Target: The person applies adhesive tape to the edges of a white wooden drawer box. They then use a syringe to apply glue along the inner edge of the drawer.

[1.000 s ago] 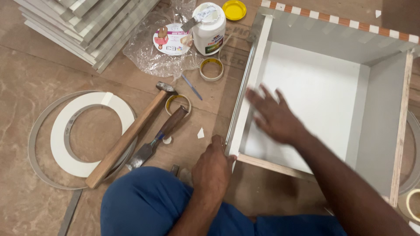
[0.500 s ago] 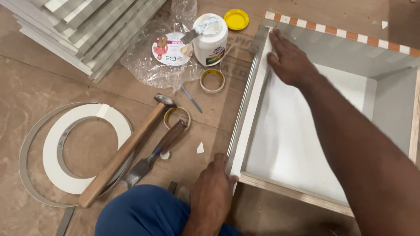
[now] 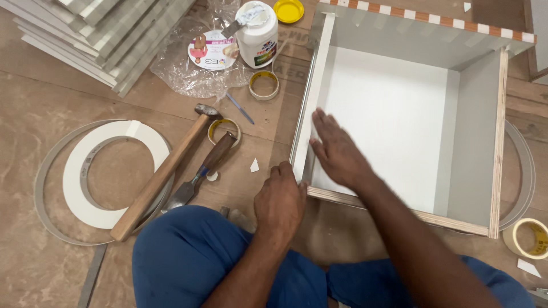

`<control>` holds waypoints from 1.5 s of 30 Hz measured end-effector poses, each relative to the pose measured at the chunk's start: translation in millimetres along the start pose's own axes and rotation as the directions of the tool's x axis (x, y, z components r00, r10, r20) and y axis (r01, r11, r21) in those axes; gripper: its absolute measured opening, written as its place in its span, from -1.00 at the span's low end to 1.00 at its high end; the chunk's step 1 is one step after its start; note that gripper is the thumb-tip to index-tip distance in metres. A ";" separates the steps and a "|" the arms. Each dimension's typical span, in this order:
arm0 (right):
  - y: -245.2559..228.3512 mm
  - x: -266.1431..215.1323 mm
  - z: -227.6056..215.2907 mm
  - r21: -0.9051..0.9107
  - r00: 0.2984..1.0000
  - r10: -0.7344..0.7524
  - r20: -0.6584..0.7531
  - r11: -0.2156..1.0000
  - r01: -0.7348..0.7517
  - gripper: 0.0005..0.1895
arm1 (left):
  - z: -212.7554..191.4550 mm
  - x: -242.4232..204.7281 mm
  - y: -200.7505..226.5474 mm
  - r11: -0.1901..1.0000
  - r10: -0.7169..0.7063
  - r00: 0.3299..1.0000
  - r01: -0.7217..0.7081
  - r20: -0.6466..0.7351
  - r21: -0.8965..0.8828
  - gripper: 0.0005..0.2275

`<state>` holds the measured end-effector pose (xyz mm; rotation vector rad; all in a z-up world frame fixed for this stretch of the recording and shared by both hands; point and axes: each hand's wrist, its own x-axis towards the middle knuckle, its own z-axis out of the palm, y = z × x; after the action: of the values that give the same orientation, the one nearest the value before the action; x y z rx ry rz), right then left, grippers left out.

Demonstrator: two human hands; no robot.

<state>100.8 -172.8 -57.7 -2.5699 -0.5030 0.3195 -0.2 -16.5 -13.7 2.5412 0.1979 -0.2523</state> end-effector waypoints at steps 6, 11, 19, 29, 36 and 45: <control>-32.5 -18.3 25.4 0.735 0.957 0.272 0.104 0.627 -0.258 -0.26 | 6.4 5.1 -5.0 1.000 0.009 0.997 -0.008 -0.071 0.018 -0.69; -52.8 -16.3 33.9 0.926 0.914 0.393 0.102 0.298 -0.231 -0.25 | 11.4 10.7 -4.8 0.999 0.027 0.995 -0.023 -0.097 0.038 -0.67; -27.4 35.2 52.9 0.872 0.913 0.386 -0.131 0.482 -0.079 -0.27 | 16.1 11.1 -4.6 0.996 0.045 0.992 -0.035 -0.119 0.084 -0.72; 38.1 164.2 11.0 0.829 0.893 0.409 -0.189 0.553 -0.078 -0.26 | 7.6 9.8 -1.5 0.998 0.026 0.997 -0.021 -0.079 0.066 -0.72; 64.5 235.5 -14.4 0.729 0.797 0.463 -0.388 0.684 -0.043 -0.22 | 8.0 16.5 -0.3 0.998 -0.044 0.999 0.043 0.025 0.048 -0.61; 54.1 212.0 -10.6 0.664 0.759 0.457 -0.464 0.746 -0.044 -0.28 | 3.6 17.4 0.4 0.998 -0.045 0.997 0.041 0.063 0.055 -0.64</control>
<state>311.6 -134.7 -103.9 -1.9060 0.2098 -0.2350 16.2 -17.3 -20.3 2.5796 0.2238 -0.3600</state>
